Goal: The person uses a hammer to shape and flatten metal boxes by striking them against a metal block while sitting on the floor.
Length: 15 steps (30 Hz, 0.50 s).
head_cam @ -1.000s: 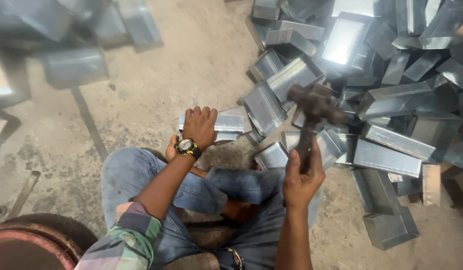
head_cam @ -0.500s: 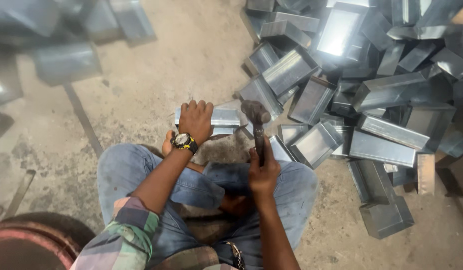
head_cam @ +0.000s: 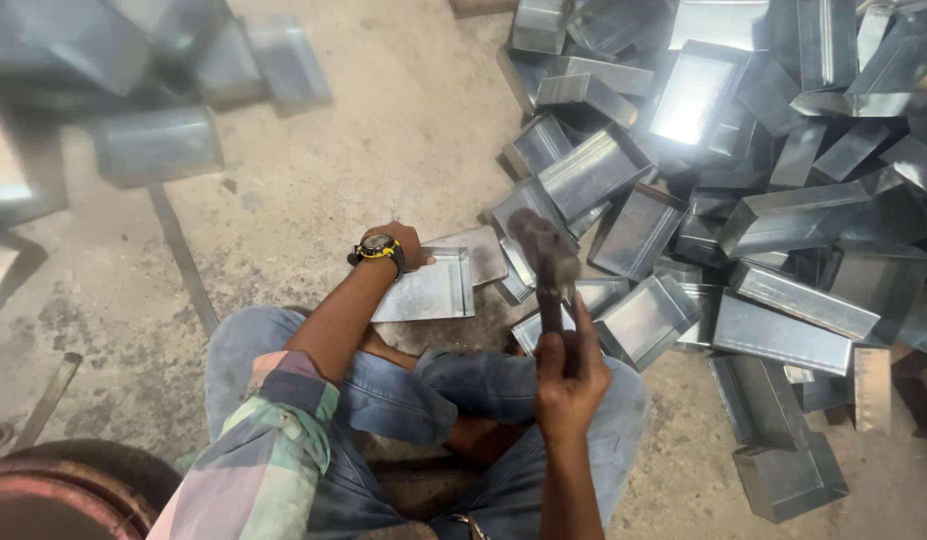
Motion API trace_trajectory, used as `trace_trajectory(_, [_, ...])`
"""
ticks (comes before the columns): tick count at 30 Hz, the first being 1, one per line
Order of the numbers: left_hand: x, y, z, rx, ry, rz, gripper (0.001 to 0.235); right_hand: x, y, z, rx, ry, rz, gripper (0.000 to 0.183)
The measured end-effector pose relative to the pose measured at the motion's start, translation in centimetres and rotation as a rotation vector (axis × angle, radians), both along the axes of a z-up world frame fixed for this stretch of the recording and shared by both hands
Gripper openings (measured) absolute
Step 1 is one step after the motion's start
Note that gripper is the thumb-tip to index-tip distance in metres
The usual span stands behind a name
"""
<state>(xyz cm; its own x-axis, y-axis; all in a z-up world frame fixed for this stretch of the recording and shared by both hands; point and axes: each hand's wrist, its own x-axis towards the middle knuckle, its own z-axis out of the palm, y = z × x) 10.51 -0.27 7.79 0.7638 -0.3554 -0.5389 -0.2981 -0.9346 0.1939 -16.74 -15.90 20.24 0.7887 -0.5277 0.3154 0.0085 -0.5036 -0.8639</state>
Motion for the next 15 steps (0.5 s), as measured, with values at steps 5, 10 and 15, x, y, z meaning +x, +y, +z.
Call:
trace_trajectory(5, [0.3,0.7,-1.5,-0.047,0.043,0.035,0.065,1.9,1.4,-4.0,-0.042,-0.127,-0.008,0.044])
trace_trajectory(10, [-0.3,1.0,-1.0,-0.082,-0.006,0.024,0.06,4.3,1.1,-8.1,-0.442,0.485,0.007,0.051])
trace_trajectory(15, [-1.4,0.6,1.0,-0.212,-0.455,-0.066,0.02,2.7,-0.5,-6.3,-0.015,0.463,-0.161,0.041])
